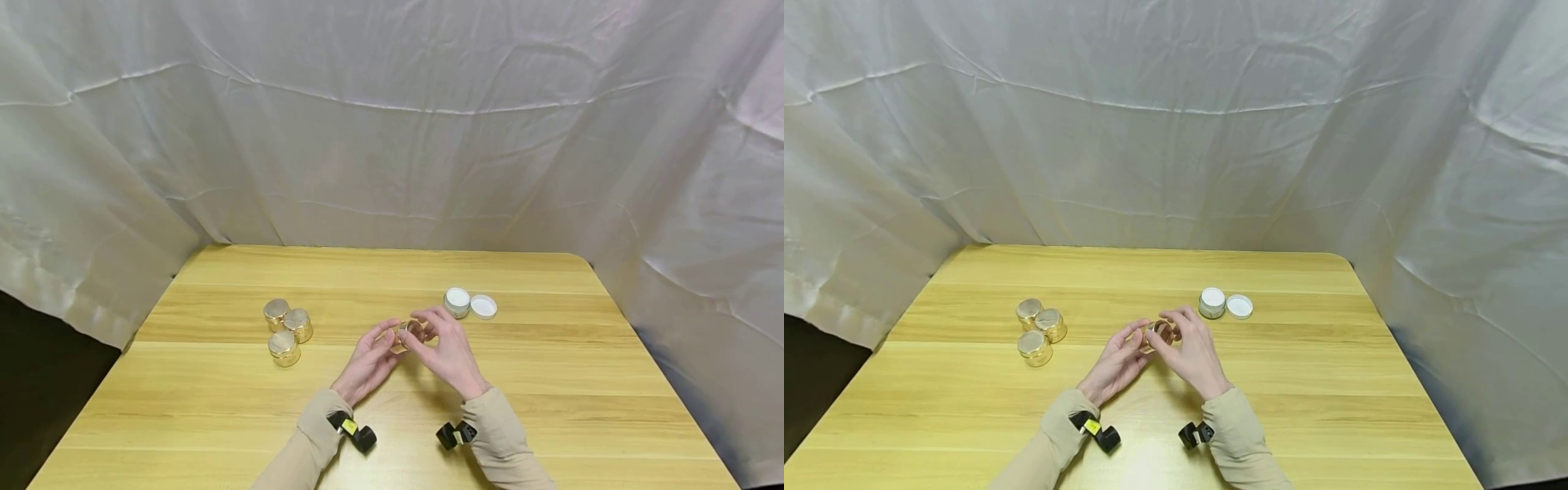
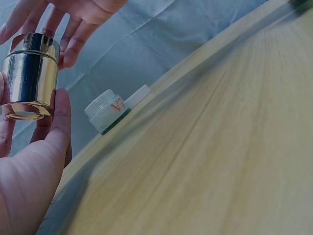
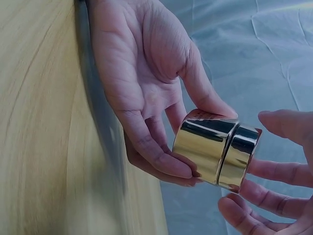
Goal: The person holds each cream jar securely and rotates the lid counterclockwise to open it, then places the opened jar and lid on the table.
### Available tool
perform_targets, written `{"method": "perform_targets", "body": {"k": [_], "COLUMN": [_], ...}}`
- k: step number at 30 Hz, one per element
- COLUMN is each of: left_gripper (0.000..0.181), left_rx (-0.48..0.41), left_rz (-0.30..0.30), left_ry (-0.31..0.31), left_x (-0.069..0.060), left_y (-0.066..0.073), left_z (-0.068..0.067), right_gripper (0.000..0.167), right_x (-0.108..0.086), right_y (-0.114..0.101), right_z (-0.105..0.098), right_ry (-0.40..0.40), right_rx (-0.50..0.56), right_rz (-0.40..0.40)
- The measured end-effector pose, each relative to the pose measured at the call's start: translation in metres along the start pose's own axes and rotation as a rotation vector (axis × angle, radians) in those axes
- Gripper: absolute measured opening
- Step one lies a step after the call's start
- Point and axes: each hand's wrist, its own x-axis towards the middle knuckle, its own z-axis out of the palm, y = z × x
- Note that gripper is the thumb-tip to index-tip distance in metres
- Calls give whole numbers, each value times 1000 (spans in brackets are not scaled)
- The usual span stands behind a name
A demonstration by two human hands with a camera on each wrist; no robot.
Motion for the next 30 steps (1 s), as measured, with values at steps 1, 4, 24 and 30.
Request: {"method": "perform_targets", "body": {"k": [1, 4, 24, 30], "left_gripper": [18, 18, 19, 19], "left_rx": [0, 0, 7, 12], "left_rz": [0, -1, -3, -5], "left_ry": [-1, -1, 0, -1], "left_x": [0, 0, 1, 1], "left_y": [0, 0, -1, -1], "left_z": [0, 0, -2, -2], "right_gripper": [37, 35, 34, 31], "right_x": [0, 0, 0, 1], "right_y": [0, 1, 1, 0], "right_z": [0, 0, -1, -1], "right_ry": [2, -4, -36, -38], "right_rx": [-2, -2, 11, 9], "right_rz": [-3, -15, 5, -1]}}
